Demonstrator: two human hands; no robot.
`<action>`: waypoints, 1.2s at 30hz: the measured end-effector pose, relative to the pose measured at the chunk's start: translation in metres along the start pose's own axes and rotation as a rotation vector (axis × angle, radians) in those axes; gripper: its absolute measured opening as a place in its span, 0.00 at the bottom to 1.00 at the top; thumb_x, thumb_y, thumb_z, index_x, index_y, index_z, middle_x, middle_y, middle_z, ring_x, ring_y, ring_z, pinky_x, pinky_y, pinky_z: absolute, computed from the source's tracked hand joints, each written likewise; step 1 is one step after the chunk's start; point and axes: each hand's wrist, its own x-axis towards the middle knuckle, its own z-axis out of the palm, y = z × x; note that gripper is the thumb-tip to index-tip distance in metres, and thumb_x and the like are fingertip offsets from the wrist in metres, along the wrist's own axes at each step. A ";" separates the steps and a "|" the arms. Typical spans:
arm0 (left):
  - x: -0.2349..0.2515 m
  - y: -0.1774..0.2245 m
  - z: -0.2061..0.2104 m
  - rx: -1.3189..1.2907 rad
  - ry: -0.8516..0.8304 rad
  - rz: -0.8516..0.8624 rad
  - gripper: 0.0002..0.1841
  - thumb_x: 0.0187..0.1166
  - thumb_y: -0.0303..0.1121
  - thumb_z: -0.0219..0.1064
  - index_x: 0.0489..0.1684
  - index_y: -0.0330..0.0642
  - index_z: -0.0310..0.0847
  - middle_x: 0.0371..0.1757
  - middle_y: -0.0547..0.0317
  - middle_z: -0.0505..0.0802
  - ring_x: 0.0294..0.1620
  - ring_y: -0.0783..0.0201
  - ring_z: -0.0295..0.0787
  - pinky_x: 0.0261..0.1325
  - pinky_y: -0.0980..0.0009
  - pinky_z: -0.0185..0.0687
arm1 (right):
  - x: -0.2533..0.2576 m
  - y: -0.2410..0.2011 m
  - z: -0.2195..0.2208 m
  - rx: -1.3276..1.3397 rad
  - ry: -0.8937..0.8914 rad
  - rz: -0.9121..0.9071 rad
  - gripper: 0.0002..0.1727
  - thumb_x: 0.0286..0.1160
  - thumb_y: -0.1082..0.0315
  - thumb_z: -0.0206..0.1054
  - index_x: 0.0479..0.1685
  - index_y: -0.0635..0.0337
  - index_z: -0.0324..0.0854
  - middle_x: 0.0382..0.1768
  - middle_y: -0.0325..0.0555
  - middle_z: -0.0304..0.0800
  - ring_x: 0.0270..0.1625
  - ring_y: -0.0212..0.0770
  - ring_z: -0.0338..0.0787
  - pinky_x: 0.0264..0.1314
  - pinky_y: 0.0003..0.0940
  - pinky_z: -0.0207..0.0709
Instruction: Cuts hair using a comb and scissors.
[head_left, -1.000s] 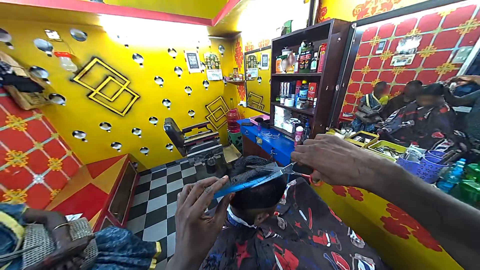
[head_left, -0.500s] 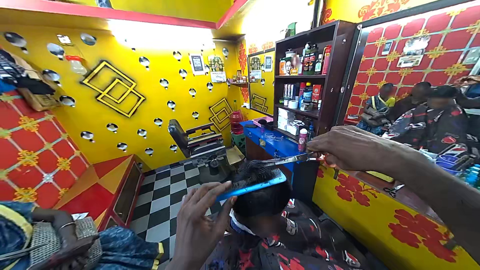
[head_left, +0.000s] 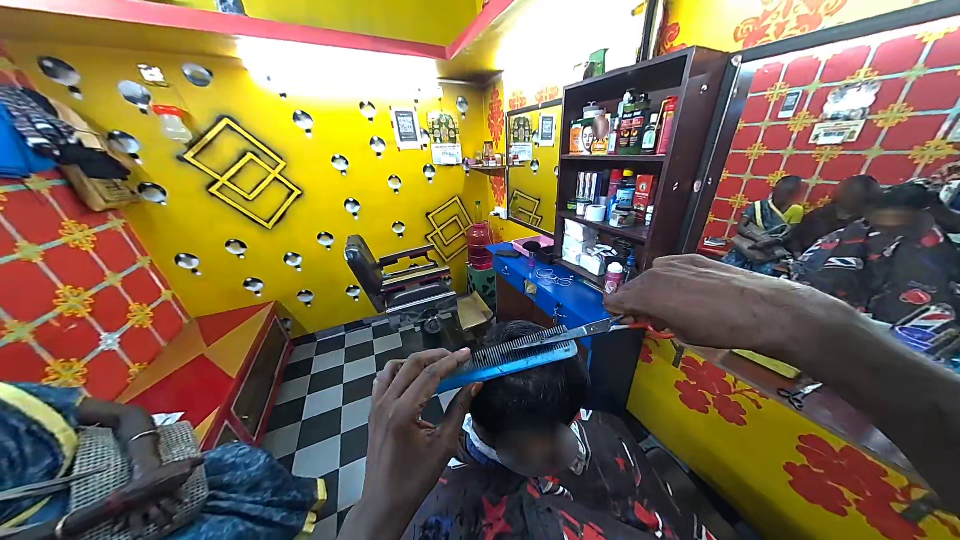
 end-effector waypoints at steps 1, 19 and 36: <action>0.000 0.000 0.000 -0.004 -0.002 0.000 0.18 0.74 0.52 0.72 0.59 0.60 0.93 0.57 0.75 0.92 0.57 0.68 0.84 0.58 0.60 0.77 | 0.000 0.001 -0.002 0.013 -0.040 0.019 0.14 0.70 0.64 0.78 0.54 0.44 0.88 0.38 0.35 0.92 0.40 0.40 0.91 0.43 0.43 0.82; -0.014 -0.013 0.004 -0.151 -0.112 -0.038 0.18 0.82 0.53 0.65 0.57 0.57 0.93 0.55 0.71 0.94 0.56 0.70 0.90 0.58 0.61 0.87 | 0.008 0.035 -0.007 0.006 0.066 0.034 0.17 0.66 0.72 0.76 0.52 0.42 0.88 0.42 0.32 0.94 0.43 0.38 0.91 0.47 0.44 0.83; 0.018 -0.045 0.009 -0.075 -0.104 -0.125 0.19 0.74 0.56 0.69 0.57 0.62 0.92 0.56 0.79 0.92 0.59 0.70 0.86 0.61 0.56 0.80 | 0.057 0.030 -0.034 0.278 -0.399 -0.061 0.23 0.63 0.54 0.85 0.52 0.55 0.85 0.38 0.39 0.88 0.42 0.37 0.86 0.50 0.42 0.79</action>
